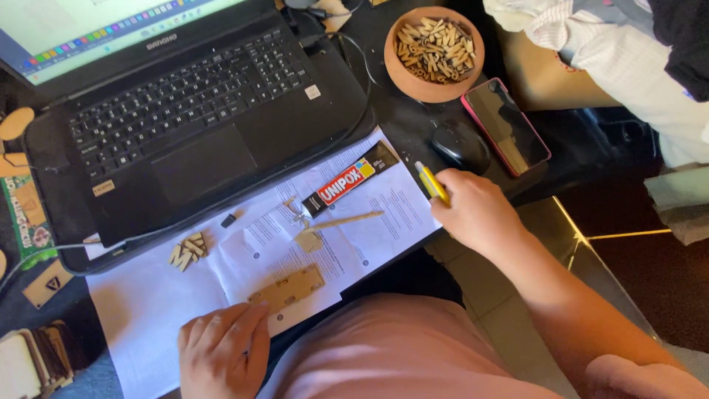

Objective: The person assembles a wooden model by handling various pre-cut wooden pieces. They use a utility knife to clean the edges of the pieces and a wooden stick to apply glue to the slots before fitting the components together.

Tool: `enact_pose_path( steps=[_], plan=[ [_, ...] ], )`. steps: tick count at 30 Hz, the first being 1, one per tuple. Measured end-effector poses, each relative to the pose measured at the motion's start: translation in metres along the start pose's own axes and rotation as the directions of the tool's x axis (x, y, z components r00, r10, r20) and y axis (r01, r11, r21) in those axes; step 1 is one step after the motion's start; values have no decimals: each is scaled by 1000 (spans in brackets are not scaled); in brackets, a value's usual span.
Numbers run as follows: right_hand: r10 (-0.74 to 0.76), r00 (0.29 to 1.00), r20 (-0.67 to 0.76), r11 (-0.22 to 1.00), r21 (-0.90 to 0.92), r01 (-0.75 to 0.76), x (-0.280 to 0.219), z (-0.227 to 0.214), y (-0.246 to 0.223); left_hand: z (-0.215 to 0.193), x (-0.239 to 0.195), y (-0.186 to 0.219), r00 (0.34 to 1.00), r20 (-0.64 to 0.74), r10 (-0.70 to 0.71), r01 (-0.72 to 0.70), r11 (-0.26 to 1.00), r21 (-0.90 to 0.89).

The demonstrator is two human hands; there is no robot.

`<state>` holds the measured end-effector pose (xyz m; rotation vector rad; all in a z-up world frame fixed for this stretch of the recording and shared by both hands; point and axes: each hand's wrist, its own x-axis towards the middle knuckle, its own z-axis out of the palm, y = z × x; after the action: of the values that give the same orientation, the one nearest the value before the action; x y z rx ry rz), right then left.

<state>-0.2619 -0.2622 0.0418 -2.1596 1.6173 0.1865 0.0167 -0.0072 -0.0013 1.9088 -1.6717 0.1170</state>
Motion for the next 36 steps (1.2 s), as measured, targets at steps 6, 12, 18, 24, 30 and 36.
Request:
enact_pose_path(
  steps=[6,12,18,24,30,36],
  plan=[
    [-259,966,-2,798,563,215,-34,14,9,-13,1,2,997,64,-44,40,998,54],
    [-479,849,224,794,523,310,-53,39,-41,-10,-11,-13,980,136,-143,129,986,107],
    [-649,720,247,743,409,529,-41,50,-43,-6,-10,-23,982,150,-118,110,992,59],
    [-793,607,49,595,269,757,-29,57,-55,-1,-11,-30,980,146,-133,135,991,1],
    [-754,644,132,657,202,727,-20,58,-63,-2,-9,-32,972,172,-159,166,986,-23],
    [-898,429,95,433,34,901,-11,63,-77,-4,-9,-34,974,189,-128,136,990,-34]
  ],
)
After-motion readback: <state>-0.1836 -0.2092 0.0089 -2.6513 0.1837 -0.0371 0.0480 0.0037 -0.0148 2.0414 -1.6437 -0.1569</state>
